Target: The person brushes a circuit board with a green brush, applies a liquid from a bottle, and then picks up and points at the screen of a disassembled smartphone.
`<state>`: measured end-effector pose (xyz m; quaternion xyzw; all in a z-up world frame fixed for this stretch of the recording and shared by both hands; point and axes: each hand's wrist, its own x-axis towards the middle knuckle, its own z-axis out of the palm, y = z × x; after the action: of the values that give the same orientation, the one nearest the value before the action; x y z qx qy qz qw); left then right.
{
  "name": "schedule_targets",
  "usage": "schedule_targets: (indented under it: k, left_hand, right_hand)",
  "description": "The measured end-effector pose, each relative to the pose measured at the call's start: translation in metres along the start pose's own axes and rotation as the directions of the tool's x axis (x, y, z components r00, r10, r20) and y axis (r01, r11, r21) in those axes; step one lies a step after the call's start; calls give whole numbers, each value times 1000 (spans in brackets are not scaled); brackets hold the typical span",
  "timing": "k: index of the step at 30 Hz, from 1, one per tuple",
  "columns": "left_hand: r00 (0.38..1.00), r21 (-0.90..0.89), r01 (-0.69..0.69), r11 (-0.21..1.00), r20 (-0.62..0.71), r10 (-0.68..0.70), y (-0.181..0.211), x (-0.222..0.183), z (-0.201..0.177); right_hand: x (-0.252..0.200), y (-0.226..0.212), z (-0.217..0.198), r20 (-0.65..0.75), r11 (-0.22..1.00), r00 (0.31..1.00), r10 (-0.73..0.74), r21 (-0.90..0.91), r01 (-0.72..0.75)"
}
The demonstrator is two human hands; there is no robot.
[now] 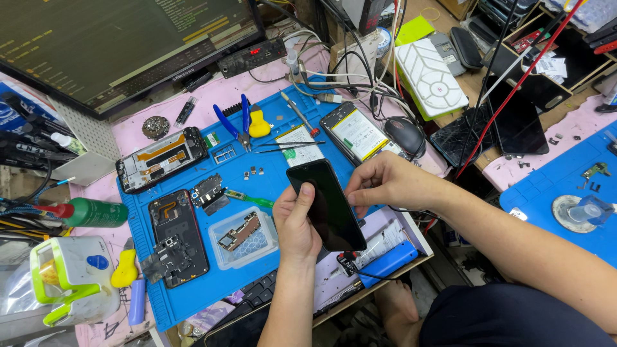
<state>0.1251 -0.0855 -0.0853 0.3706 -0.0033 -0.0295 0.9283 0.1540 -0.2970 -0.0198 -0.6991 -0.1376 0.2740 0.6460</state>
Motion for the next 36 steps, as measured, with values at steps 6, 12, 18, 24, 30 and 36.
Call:
schedule_targets:
  k: [6, 12, 18, 24, 30, 36]
  left_hand:
    - [1000, 23, -20, 1000, 6, 20, 1, -1, 0]
    - [1000, 19, 6, 1000, 1, -6, 2, -1, 0]
    - [1000, 24, 1, 1000, -11, 0, 1, -1, -1]
    - [1000, -2, -9, 1000, 9, 9, 1, 0, -2]
    - [1000, -3, 0, 1000, 10, 0, 0, 0, -5]
    - [1000, -3, 4, 1000, 5, -4, 0, 0, -5]
  right_hand:
    - [2, 7, 1, -22, 998, 999, 39, 52, -38]
    - [4, 12, 0, -12, 992, 998, 55, 118, -53]
    - [5, 14, 1, -14, 990, 999, 45, 136, -43]
    - [3, 9, 3, -1, 988, 999, 42, 146, -41]
    - [3, 8, 5, 11, 984, 998, 56, 169, -57]
    - [5, 9, 5, 23, 976, 997, 73, 204, -76]
